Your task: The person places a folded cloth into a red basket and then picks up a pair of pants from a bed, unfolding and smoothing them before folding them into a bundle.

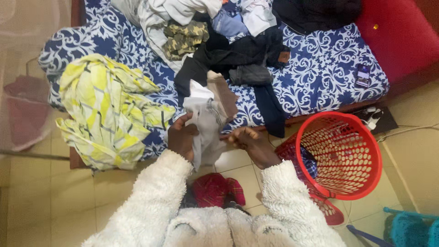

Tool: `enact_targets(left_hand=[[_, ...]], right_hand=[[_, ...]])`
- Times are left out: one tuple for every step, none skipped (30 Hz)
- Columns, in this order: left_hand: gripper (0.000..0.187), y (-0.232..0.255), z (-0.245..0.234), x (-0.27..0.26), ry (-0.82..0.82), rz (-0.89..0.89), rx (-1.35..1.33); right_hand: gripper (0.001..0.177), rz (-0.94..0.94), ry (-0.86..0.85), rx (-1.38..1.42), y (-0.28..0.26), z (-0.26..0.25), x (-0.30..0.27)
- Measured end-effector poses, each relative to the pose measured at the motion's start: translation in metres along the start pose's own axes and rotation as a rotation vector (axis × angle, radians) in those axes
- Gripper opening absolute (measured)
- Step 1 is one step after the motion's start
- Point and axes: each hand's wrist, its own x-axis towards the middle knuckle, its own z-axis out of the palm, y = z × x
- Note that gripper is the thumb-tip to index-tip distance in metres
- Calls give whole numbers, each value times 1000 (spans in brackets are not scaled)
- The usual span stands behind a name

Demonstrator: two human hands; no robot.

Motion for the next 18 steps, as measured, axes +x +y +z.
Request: enact_targets(left_hand=[[57,-4,4,-10,20,-9,21],[57,-9,9,-20,39,-19,42],[56,-12,13,-29,22,-16,57],[55,-15,17,-38,5,-13,71],[54,-18,21,-47,-15,-13,87],[53,-21,22,-55,-39,-74,87],[52,-23,24,-62,-67,-130,84],[52,-27,24,-67,-95,-185,80],[50,-34,26,-71,-127,-146,115],[49,-42,27,-74,-160,-106,150],[48,-50,26,-75,-187,-72,184],[46,-52,22,-71,-246,-187,233],[45,-49,18,-62,-311,-300,284],[44,-48,16,-57,-375,-413,336],[43,-54,17,-59,-374,-309,340],[42,-61,20,-68,-372,-206,343],[42,-65,23,-74,-370,-105,347],[40,-65,28,-78,-391,-126,366]], right_hand=[[27,29,45,-1,0,-3,-5],[29,59,91,-2,-1,-7,-8],[32,84,141,2,1,-9,-13],[37,96,151,29,4,-11,-18],[42,108,165,57,7,-13,-21],[47,120,178,85,11,-15,-24],[51,142,191,-9,15,-18,-25],[56,164,203,-102,20,-18,-29],[61,185,219,-195,24,-19,-31],[65,196,213,-157,24,-23,-33],[68,214,207,-116,25,-26,-39],[72,233,202,-76,25,-27,-44],[75,248,209,-43,25,-26,-49],[78,264,216,-11,26,-24,-55],[81,276,225,22,24,-23,-60],[79,301,219,93,20,-23,-63],[78,326,215,167,19,-22,-69],[76,351,211,241,18,-22,-73]])
